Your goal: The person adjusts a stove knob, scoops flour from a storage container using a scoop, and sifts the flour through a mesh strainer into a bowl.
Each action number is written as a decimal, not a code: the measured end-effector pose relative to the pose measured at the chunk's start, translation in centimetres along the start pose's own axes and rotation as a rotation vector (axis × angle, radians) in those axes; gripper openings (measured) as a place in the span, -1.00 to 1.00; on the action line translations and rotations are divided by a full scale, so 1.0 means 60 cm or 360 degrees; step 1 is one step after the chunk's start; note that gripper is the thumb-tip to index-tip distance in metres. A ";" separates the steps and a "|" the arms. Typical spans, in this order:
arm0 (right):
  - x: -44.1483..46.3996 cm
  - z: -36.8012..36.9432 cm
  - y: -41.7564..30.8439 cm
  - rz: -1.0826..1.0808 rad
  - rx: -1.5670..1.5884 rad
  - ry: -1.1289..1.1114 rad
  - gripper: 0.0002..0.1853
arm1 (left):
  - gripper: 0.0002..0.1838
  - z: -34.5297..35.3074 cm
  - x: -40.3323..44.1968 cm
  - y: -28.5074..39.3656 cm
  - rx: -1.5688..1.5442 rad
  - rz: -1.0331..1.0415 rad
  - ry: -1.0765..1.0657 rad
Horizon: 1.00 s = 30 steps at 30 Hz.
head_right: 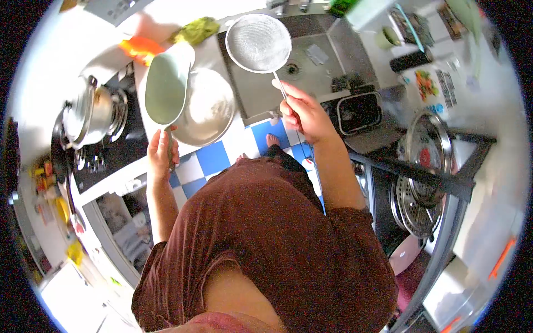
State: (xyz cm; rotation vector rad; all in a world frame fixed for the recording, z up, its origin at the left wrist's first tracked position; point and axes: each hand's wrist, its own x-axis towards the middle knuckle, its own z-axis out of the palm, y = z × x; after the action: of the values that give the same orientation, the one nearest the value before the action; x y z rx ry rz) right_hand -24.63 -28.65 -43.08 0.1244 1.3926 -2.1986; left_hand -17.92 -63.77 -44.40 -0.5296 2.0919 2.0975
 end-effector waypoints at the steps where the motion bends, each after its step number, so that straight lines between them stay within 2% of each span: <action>1: 0.010 0.014 0.000 0.0013 -0.0091 -0.0039 -0.50 | -0.62 -0.018 -0.007 -0.011 -0.0011 0.0010 0.0073; 8: 0.068 0.065 0.022 0.0010 -0.0428 -0.0295 -0.57 | -0.60 -0.075 -0.079 -0.049 -0.0248 -0.0029 0.0376; 11: 0.079 0.080 0.025 -0.0127 -0.0683 -0.0393 -0.57 | -0.63 -0.082 -0.100 -0.064 -0.0271 -0.0067 0.0399; 17: 0.072 0.090 0.003 -0.0041 -0.0615 -0.0434 -0.56 | -0.66 -0.072 -0.110 -0.072 -0.0229 -0.0098 0.0313; 20: 0.056 0.084 -0.011 0.0062 -0.0479 -0.0315 -0.57 | -0.65 -0.056 -0.103 -0.061 -0.0171 -0.0052 0.0254; 26: 0.026 0.060 -0.036 0.0088 -0.0212 -0.0362 -0.58 | -0.66 -0.042 -0.070 -0.067 -0.0158 0.0056 0.0106; 30: 0.008 0.044 -0.045 0.0054 -0.0213 -0.0308 -0.57 | -0.58 -0.030 -0.053 -0.060 -0.0108 0.0075 -0.0002</action>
State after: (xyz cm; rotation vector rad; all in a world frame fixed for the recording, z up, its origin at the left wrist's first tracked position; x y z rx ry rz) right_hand -25.83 -30.23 -39.82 -0.1092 1.4121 -2.0236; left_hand -13.49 -64.96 -46.67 -0.4921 2.0587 2.2005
